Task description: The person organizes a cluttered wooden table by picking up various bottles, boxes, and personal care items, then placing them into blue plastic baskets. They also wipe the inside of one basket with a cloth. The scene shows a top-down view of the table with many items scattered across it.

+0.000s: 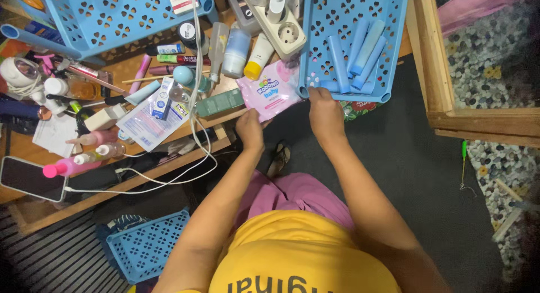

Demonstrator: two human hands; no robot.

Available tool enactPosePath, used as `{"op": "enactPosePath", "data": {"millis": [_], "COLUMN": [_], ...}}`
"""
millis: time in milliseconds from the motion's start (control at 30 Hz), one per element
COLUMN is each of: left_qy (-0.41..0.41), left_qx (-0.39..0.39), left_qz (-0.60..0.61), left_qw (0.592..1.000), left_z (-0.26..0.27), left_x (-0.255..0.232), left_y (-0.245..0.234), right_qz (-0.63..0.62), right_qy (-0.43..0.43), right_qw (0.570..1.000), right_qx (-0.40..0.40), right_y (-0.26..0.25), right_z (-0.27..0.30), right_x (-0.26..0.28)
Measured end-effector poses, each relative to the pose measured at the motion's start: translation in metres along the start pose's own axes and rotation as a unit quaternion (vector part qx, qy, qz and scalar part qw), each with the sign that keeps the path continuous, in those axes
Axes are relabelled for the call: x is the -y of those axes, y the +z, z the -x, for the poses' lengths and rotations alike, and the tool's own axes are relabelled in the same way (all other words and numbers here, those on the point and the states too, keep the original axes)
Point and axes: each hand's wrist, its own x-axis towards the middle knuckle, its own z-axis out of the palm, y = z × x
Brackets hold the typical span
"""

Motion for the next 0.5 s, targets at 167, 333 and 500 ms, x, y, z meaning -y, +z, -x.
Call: {"op": "enactPosePath", "data": {"millis": [167,333,500], "left_qy": [0.020,0.023,0.007], "left_qx": [-0.025,-0.002,0.035], "left_qz": [-0.004,-0.044,-0.091], "left_qw": [0.999,0.999,0.995], "left_z": [-0.008,-0.007,-0.016], "left_x": [-0.013,-0.029,-0.028], "left_y": [-0.030,-0.039,-0.046], "right_qz": [-0.013,0.029,-0.015], "right_qy": [0.016,0.018,-0.084], "right_qw": [1.000,0.999,0.992], "right_qx": [-0.009,0.004,0.089], "right_y": [0.001,-0.005,-0.003], "right_z": [0.000,-0.006,-0.003], "right_x": [0.002,0.011,0.030]}}
